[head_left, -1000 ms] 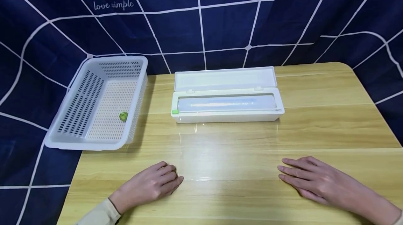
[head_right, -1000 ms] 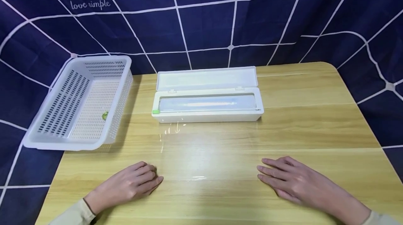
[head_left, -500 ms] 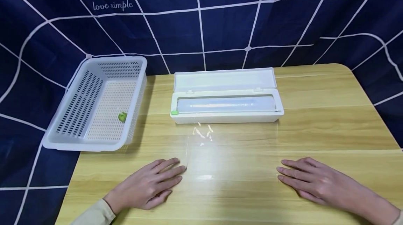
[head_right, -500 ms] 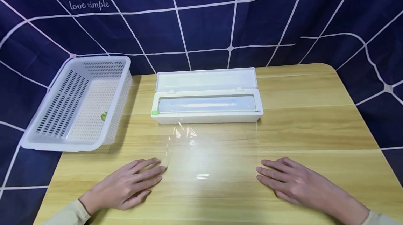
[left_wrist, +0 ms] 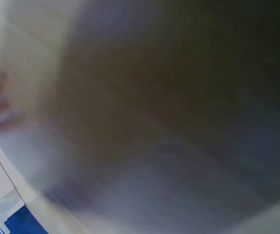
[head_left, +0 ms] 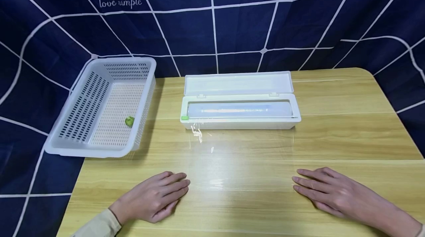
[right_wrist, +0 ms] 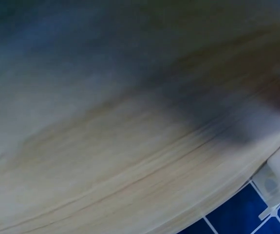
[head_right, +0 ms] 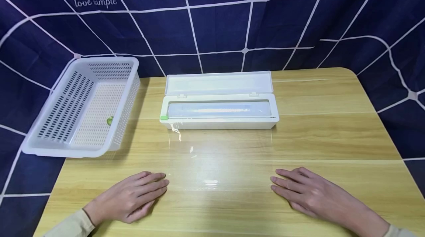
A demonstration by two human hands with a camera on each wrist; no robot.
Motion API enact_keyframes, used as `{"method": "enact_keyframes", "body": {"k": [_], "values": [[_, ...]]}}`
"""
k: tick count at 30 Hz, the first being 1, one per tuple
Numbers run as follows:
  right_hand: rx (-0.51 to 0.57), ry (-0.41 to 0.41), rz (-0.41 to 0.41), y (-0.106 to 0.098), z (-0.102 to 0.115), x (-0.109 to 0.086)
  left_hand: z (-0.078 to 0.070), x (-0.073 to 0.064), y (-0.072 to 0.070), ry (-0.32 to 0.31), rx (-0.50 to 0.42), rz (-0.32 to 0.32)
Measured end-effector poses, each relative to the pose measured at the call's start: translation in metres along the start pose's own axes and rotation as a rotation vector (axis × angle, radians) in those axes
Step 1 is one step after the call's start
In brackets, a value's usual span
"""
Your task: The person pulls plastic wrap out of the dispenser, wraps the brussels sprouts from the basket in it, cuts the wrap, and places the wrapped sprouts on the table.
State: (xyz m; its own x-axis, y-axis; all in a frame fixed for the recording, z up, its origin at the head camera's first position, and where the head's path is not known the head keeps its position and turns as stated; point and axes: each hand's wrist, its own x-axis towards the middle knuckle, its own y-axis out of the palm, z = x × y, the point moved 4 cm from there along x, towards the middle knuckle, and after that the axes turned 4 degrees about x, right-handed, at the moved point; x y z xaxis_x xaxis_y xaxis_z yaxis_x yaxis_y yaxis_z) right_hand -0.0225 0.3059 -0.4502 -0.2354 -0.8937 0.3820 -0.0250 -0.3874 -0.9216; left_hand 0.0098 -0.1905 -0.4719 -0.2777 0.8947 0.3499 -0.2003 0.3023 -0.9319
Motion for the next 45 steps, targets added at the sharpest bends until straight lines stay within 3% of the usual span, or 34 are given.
{"method": "enact_keyframes", "body": {"k": [11, 19, 23, 29, 32, 38, 45], "values": [[0.003, -0.003, -0.042, 0.000, 0.000, -0.006, -0.003, 0.007, -0.005, 0.035, 0.037, -0.039], [0.073, -0.046, -0.268, -0.014, -0.003, 0.016, 0.004, 0.015, -0.006, 0.052, 0.021, -0.087], [0.136, -0.003, -0.322, -0.020, -0.009, 0.028, 0.013, 0.022, -0.008, 0.041, -0.022, -0.120], [0.148, 0.128, -0.337, -0.024, -0.019, 0.032, 0.027, 0.034, -0.015, -0.006, -0.099, -0.259], [0.118, 0.194, -0.359, -0.024, -0.025, 0.031, 0.034, 0.039, -0.021, -0.067, -0.129, -0.339], [0.034, 0.330, -0.394, -0.026, -0.038, 0.036, 0.054, 0.046, -0.037, -0.187, -0.139, -0.441], [0.016, 0.357, -0.451, -0.029, -0.044, 0.043, 0.074, 0.047, -0.052, -0.231, -0.160, -0.530]]}}
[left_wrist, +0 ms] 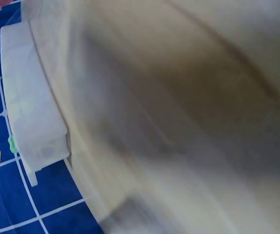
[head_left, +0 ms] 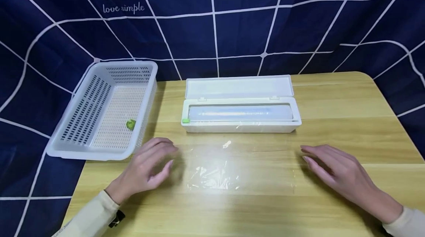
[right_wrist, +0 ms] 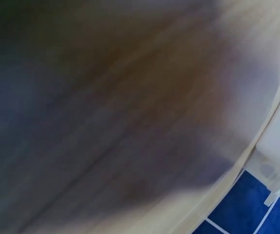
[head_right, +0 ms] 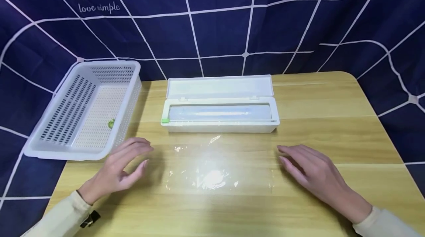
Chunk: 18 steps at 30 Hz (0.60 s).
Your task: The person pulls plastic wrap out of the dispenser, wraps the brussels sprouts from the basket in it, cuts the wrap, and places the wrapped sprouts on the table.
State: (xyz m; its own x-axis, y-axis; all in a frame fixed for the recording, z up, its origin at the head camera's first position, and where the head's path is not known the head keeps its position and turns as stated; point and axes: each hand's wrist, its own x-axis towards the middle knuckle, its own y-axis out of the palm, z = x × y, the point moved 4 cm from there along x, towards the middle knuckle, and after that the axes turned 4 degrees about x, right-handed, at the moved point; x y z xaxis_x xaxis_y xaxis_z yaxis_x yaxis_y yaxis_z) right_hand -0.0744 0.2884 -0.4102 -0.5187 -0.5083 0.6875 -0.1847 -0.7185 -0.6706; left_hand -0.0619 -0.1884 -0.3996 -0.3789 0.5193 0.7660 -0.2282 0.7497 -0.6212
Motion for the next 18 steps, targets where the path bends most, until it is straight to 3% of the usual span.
{"method": "enact_keyframes", "body": {"k": [9, 18], "values": [[-0.073, 0.231, 0.042, 0.009, -0.019, -0.006, 0.015, 0.008, -0.019, -0.121, -0.022, -0.082], [-0.099, 0.429, 0.170, 0.012, -0.038, -0.001, 0.033, 0.014, -0.039, -0.289, -0.007, -0.138]]}}
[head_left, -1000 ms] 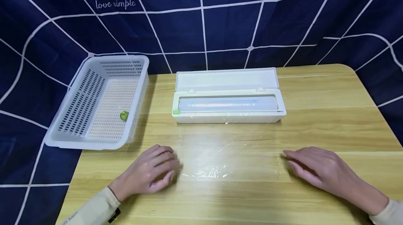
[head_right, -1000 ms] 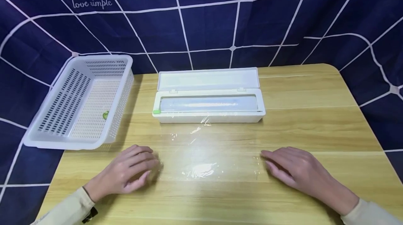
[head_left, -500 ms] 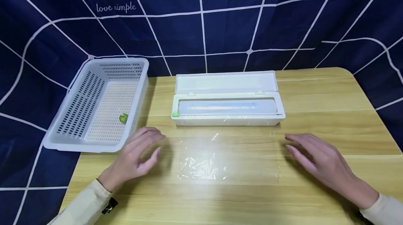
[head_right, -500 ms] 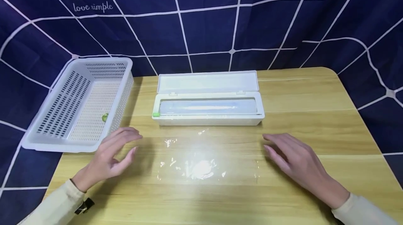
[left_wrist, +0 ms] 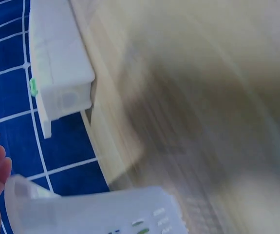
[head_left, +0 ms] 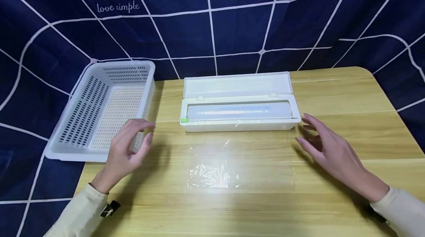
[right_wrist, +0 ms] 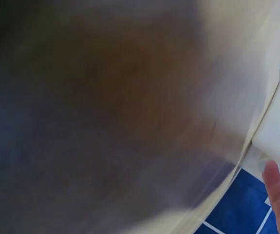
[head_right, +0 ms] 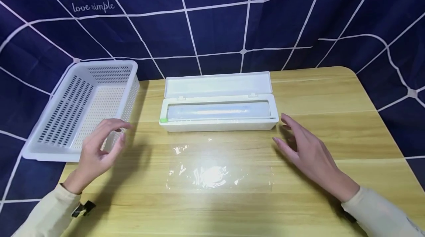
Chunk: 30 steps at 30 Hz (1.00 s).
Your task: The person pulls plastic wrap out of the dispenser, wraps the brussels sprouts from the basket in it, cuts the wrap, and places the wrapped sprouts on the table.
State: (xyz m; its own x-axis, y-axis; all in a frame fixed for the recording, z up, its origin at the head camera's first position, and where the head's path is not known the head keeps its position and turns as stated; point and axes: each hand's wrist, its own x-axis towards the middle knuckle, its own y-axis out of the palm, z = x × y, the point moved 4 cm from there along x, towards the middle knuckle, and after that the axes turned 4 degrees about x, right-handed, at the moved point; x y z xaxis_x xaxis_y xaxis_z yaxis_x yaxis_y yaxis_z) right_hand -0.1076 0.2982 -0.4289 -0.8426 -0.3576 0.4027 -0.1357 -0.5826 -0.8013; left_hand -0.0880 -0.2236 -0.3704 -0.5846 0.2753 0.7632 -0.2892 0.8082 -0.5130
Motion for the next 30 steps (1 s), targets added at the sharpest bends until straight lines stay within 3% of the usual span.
{"method": "enact_keyframes", "body": {"k": [9, 14, 21, 25, 30], "values": [[0.123, 0.128, -0.018, 0.005, -0.005, 0.012, 0.014, -0.001, -0.015, -0.112, 0.015, -0.013], [0.240, 0.172, -0.063, 0.010, -0.002, 0.024, 0.017, 0.002, -0.021, -0.148, 0.024, -0.011], [0.318, 0.224, -0.079, 0.012, -0.003, 0.029, 0.032, 0.001, -0.027, -0.222, 0.052, 0.011], [0.342, 0.218, -0.095, 0.012, -0.002, 0.031, 0.041, -0.003, -0.031, -0.253, 0.073, 0.028], [0.342, 0.176, -0.083, 0.018, -0.002, 0.035, 0.046, -0.008, -0.042, -0.284, 0.102, 0.000]]}}
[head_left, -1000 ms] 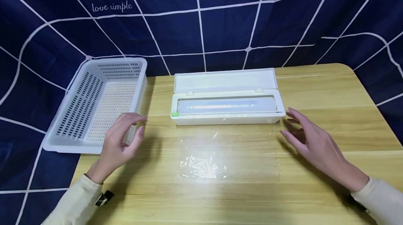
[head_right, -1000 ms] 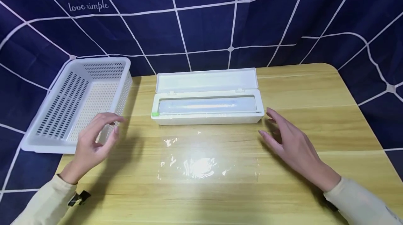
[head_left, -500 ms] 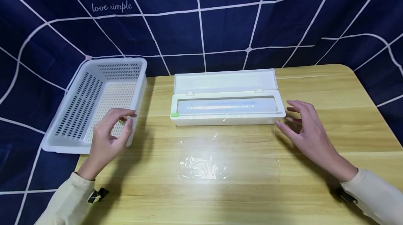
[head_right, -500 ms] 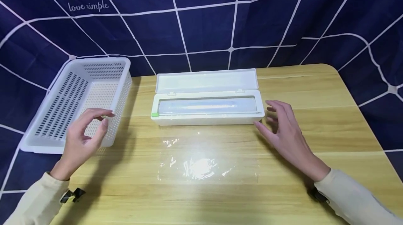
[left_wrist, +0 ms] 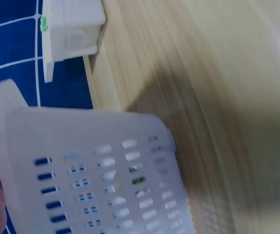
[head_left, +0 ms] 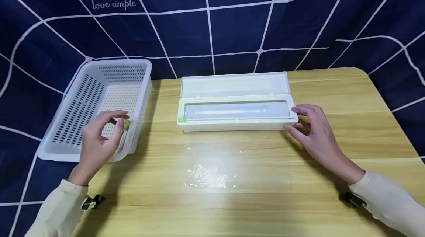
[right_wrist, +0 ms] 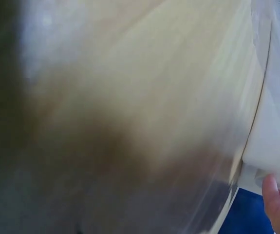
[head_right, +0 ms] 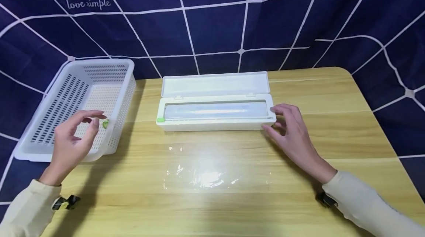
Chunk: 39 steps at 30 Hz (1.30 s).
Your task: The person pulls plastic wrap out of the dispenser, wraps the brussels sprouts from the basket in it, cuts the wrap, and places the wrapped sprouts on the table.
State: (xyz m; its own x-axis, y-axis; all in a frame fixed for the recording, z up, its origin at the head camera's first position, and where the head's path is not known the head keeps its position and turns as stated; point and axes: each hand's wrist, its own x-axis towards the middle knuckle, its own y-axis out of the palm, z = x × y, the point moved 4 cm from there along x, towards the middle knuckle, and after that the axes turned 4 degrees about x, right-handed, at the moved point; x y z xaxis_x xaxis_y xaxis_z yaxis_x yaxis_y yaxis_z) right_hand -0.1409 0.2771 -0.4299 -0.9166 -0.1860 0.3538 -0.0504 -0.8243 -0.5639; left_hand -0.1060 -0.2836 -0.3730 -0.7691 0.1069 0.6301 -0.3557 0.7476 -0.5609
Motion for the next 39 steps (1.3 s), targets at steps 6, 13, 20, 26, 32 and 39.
{"method": "enact_keyframes", "body": {"k": [6, 13, 20, 26, 32, 39], "values": [[0.000, 0.071, 0.017, 0.002, -0.003, 0.003, 0.004, -0.002, -0.008, -0.030, 0.017, -0.002], [0.071, 0.145, 0.056, 0.004, -0.011, 0.009, 0.010, -0.003, -0.015, -0.051, 0.022, -0.019], [0.246, 0.211, 0.094, 0.005, -0.020, 0.011, 0.021, -0.004, -0.022, -0.090, 0.033, -0.041], [0.263, 0.199, 0.089, 0.005, -0.021, 0.010, 0.036, -0.006, -0.027, -0.193, 0.064, -0.020], [0.230, 0.204, 0.082, 0.005, -0.025, 0.009, 0.044, -0.004, -0.029, -0.315, 0.050, 0.007], [0.236, 0.194, 0.085, 0.005, -0.027, 0.011, 0.051, -0.002, -0.032, -0.378, 0.110, 0.051]]}}
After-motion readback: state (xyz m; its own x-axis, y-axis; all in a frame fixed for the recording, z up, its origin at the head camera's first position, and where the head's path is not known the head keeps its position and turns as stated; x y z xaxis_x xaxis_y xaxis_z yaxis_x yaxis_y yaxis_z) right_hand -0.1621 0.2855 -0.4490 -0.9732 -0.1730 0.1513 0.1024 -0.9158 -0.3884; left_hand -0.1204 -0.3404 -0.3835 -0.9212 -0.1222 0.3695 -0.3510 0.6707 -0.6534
